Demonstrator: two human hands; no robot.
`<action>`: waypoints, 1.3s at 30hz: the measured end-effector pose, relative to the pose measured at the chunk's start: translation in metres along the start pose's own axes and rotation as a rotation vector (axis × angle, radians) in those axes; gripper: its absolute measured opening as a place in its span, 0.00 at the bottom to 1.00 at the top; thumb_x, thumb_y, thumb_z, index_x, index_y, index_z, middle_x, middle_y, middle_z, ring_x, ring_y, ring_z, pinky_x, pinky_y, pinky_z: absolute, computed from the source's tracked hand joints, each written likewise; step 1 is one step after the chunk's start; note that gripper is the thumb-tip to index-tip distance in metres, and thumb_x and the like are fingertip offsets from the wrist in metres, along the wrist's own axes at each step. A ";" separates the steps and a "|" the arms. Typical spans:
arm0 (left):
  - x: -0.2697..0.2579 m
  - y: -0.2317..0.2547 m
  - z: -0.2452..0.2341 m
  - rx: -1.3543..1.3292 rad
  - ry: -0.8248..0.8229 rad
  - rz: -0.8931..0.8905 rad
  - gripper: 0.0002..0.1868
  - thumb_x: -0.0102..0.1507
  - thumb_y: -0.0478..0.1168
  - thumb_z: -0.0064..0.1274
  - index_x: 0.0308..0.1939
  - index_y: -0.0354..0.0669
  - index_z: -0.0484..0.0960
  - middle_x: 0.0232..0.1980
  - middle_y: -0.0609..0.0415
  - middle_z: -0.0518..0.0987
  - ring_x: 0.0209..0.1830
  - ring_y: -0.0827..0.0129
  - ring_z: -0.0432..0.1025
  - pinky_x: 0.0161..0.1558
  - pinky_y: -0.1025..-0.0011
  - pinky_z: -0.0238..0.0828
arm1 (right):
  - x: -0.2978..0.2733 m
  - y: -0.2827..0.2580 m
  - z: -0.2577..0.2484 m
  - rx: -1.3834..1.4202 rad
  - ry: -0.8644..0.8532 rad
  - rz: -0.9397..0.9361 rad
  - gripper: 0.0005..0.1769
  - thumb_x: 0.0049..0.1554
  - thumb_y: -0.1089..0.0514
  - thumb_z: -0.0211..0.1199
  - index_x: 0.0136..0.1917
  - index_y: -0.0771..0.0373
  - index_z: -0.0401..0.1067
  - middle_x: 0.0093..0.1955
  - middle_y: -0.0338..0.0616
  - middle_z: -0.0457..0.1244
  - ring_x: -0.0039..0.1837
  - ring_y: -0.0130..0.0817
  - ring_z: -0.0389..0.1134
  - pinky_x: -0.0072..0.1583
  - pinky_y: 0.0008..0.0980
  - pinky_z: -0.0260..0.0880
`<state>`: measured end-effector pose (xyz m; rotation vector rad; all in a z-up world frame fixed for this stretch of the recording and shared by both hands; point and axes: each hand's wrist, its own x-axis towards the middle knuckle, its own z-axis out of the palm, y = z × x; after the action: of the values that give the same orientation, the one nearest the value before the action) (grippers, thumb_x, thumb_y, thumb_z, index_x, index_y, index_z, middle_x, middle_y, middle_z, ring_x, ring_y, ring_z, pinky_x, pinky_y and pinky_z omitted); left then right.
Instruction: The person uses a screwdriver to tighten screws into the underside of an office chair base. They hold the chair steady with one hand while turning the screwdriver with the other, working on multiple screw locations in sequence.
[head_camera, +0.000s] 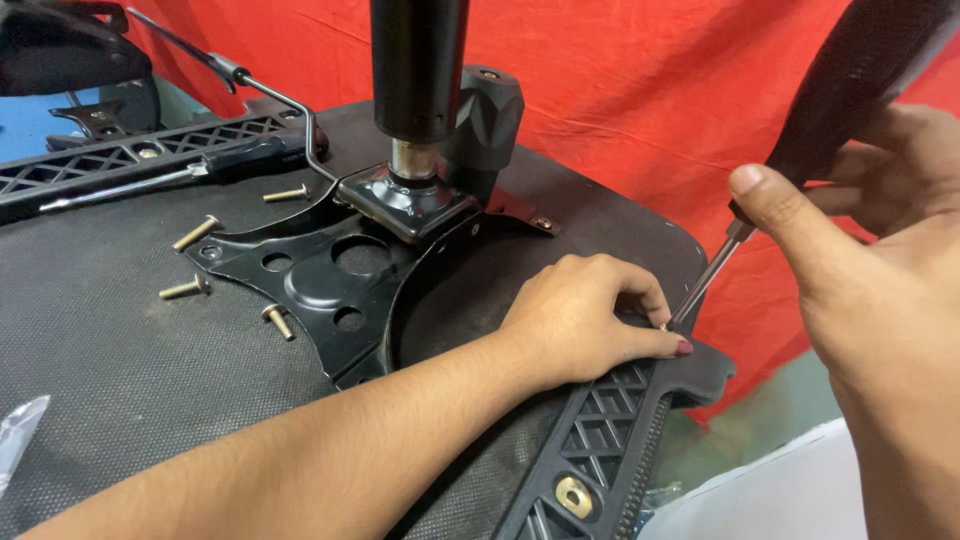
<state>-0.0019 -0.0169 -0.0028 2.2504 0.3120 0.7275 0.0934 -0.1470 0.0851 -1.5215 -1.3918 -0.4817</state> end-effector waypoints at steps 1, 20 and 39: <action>0.000 0.001 0.000 0.004 0.003 -0.002 0.18 0.49 0.58 0.66 0.32 0.52 0.88 0.38 0.59 0.88 0.42 0.67 0.83 0.45 0.67 0.77 | 0.001 -0.001 0.000 0.052 0.011 0.032 0.24 0.63 0.68 0.68 0.69 0.75 0.64 0.60 0.53 0.68 0.57 0.36 0.72 0.59 0.31 0.75; -0.002 0.007 -0.003 0.007 0.003 -0.003 0.18 0.51 0.58 0.65 0.32 0.50 0.88 0.37 0.58 0.88 0.42 0.67 0.83 0.46 0.68 0.78 | 0.004 -0.008 -0.007 0.056 0.088 0.124 0.23 0.62 0.64 0.67 0.65 0.76 0.61 0.51 0.51 0.67 0.52 0.33 0.72 0.56 0.27 0.75; 0.000 0.002 0.000 0.036 0.007 0.013 0.21 0.48 0.61 0.66 0.33 0.50 0.88 0.36 0.58 0.87 0.39 0.66 0.83 0.44 0.67 0.77 | 0.007 -0.003 -0.008 -0.024 0.022 0.076 0.30 0.59 0.63 0.71 0.68 0.76 0.61 0.50 0.54 0.69 0.53 0.37 0.74 0.59 0.32 0.73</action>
<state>-0.0014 -0.0181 -0.0014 2.2859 0.3163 0.7427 0.0956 -0.1504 0.0956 -1.5773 -1.3107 -0.4684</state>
